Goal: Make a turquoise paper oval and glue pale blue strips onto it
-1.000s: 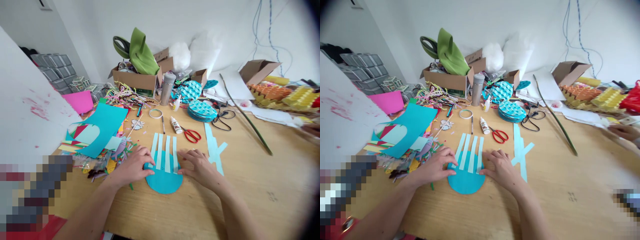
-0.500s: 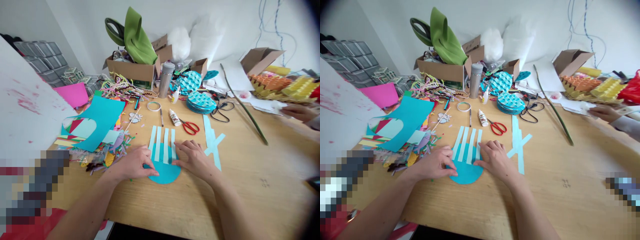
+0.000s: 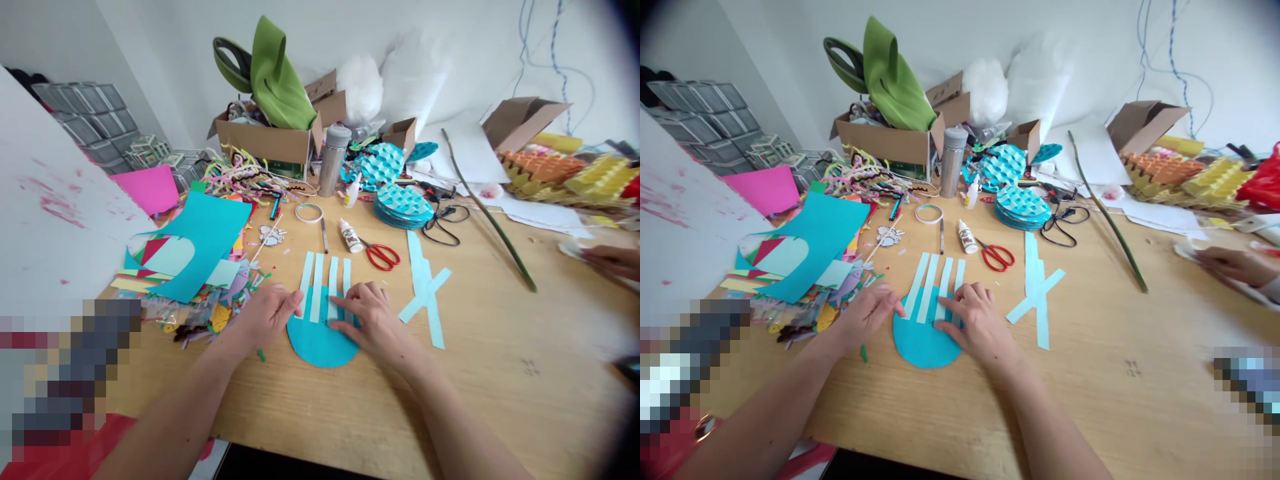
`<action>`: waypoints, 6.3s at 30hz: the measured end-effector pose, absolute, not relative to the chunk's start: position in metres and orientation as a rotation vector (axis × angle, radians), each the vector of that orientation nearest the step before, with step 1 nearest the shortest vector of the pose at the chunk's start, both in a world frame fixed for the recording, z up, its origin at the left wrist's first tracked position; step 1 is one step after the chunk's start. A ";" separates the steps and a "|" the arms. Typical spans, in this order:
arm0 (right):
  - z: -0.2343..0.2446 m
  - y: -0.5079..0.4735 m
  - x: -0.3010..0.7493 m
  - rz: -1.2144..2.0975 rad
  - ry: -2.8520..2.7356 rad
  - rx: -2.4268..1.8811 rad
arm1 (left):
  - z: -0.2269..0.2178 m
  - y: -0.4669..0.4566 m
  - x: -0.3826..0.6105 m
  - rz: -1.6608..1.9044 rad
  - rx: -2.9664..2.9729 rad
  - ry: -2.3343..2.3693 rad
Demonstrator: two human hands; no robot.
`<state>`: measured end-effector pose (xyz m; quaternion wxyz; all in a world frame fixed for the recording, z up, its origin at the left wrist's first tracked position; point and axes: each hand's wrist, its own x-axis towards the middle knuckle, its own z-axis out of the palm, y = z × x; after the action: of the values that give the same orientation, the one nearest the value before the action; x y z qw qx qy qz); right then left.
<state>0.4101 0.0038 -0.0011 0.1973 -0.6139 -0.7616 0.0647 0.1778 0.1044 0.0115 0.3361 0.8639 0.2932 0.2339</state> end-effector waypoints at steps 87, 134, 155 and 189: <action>-0.005 0.006 0.386 0.064 -2.316 -1.568 | 0.008 0.109 0.184 0.664 2.455 0.778; -0.010 0.004 0.442 -0.031 -2.170 -1.833 | 0.002 0.113 0.182 0.514 2.504 0.620; -0.011 0.004 0.444 -0.055 -2.154 -1.832 | 0.002 0.113 0.181 0.485 2.513 0.612; 0.028 0.111 0.442 -0.173 -1.899 -2.133 | 0.002 0.111 0.182 0.483 2.460 0.674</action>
<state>0.4418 0.1109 0.0276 0.1397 -0.7383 -0.6571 -0.0599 0.1816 0.1114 0.0022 0.2694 0.9126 0.2499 0.1793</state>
